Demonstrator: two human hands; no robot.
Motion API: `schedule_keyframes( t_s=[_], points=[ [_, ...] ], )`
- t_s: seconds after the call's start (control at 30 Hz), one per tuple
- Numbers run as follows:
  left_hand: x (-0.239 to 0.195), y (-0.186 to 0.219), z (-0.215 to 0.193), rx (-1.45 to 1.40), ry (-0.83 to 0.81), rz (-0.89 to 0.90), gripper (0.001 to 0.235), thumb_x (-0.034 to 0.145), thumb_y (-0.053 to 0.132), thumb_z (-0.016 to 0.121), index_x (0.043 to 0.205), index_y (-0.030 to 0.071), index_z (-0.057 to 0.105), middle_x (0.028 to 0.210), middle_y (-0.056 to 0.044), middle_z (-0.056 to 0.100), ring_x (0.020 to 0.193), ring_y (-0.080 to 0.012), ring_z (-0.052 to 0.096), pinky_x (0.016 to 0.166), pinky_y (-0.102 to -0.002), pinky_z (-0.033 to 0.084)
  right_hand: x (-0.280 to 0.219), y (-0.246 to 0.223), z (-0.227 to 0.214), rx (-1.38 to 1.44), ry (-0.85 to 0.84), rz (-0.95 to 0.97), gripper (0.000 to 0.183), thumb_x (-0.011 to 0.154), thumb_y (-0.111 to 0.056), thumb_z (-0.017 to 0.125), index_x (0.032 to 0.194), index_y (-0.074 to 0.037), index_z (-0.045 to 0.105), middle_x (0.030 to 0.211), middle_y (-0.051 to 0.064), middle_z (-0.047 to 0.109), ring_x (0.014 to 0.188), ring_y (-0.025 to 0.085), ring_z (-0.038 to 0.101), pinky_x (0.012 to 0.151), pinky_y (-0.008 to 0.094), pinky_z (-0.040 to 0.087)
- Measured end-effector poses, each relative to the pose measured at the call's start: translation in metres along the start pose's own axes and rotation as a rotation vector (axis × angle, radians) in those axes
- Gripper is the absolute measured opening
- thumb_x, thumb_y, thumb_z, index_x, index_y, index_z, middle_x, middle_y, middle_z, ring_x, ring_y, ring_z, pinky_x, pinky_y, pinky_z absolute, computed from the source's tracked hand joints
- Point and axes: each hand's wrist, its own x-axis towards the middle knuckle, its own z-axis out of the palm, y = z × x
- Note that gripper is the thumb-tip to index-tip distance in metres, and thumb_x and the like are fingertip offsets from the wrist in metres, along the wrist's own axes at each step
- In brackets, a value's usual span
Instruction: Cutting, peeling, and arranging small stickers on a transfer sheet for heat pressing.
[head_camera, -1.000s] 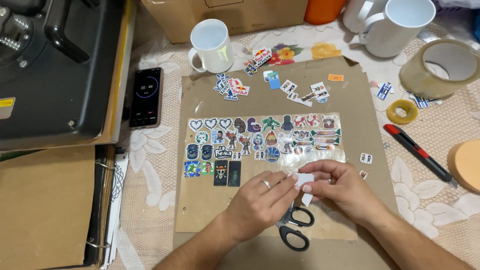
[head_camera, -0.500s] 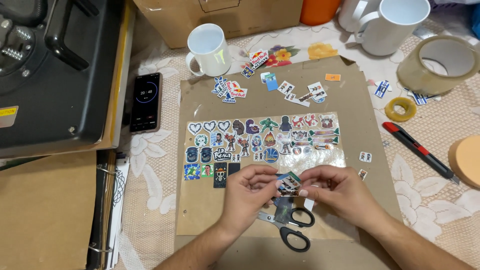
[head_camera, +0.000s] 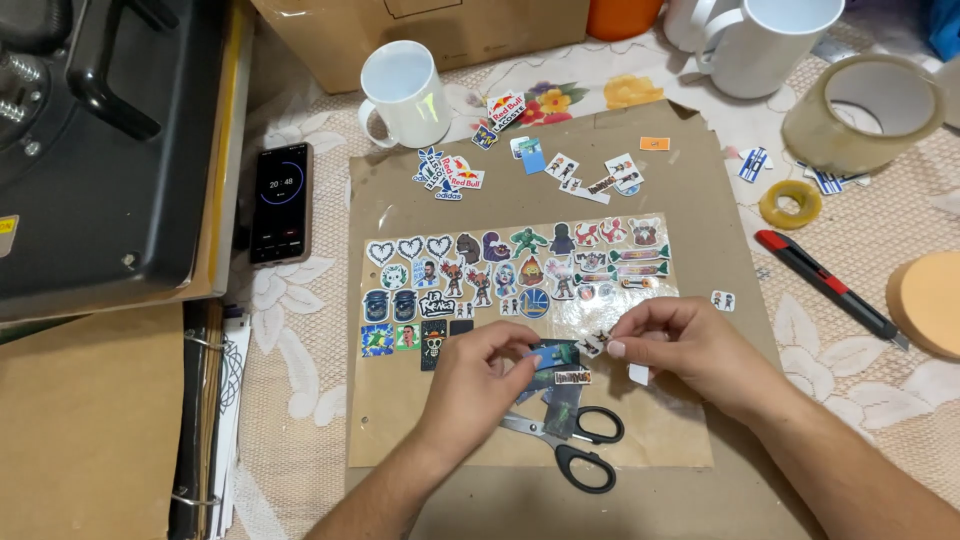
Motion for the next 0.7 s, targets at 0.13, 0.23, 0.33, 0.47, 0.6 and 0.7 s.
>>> schedule_keyframes(
  t_s=[0.13,0.23,0.33,0.47,0.6,0.7],
  points=[
    [-0.005,-0.009,0.008,0.438,0.045,0.39,0.021,0.091,0.012,0.065,0.111,0.009,0.069,0.113,-0.006,0.06,0.095,-0.0271,0.066,0.066,-0.043,0.055,0.005,0.007,-0.005,0.072,-0.019,-0.025,0.009,0.079,0.002,0.082,0.086,0.004,0.075,0.073,0.015,0.074,0.061,0.02,0.065,0.054,0.027,0.042],
    [-0.005,-0.002,0.009,0.606,0.105,0.8,0.008,0.097,0.012,0.065,0.098,0.005,0.066,0.104,-0.015,0.063,0.085,-0.0314,0.06,0.067,-0.041,0.052,0.005,-0.001,-0.016,0.099,-0.013,-0.024,0.015,0.081,0.005,0.079,0.095,0.005,0.073,0.078,0.016,0.075,0.068,0.019,0.067,0.06,0.027,0.048],
    [-0.003,-0.007,0.015,0.762,-0.022,1.017,0.009,0.094,0.002,0.063,0.101,0.0,0.067,0.085,-0.011,0.058,0.082,-0.0306,0.056,0.068,-0.041,0.046,-0.006,-0.032,-0.049,-0.273,0.028,-0.123,0.015,0.08,0.002,0.08,0.095,0.003,0.083,0.074,0.014,0.083,0.058,0.016,0.066,0.048,0.026,0.049],
    [-0.005,-0.003,0.018,0.947,0.003,1.168,0.011,0.101,0.005,0.064,0.09,0.004,0.067,0.08,-0.008,0.059,0.074,-0.0237,0.056,0.075,-0.036,0.053,-0.011,-0.06,-0.071,-0.634,0.224,0.093,0.015,0.086,-0.008,0.079,0.097,-0.004,0.088,0.077,0.009,0.08,0.071,0.016,0.064,0.068,0.028,0.047],
    [-0.01,-0.014,0.02,1.062,-0.013,1.193,0.014,0.095,0.005,0.067,0.108,0.002,0.071,0.095,-0.015,0.069,0.08,-0.0244,0.064,0.078,-0.034,0.057,-0.001,-0.056,-0.073,-0.697,0.217,0.152,0.016,0.085,-0.012,0.081,0.099,-0.008,0.087,0.083,0.006,0.081,0.074,0.014,0.067,0.072,0.026,0.052],
    [-0.011,-0.021,0.021,1.068,-0.017,1.175,0.021,0.09,0.004,0.068,0.11,0.001,0.071,0.1,-0.018,0.072,0.087,-0.0267,0.07,0.076,-0.034,0.058,-0.015,-0.071,-0.065,-0.746,0.307,0.098,0.017,0.088,-0.013,0.076,0.103,-0.012,0.085,0.092,0.002,0.083,0.082,0.012,0.069,0.076,0.025,0.049]
  ],
)
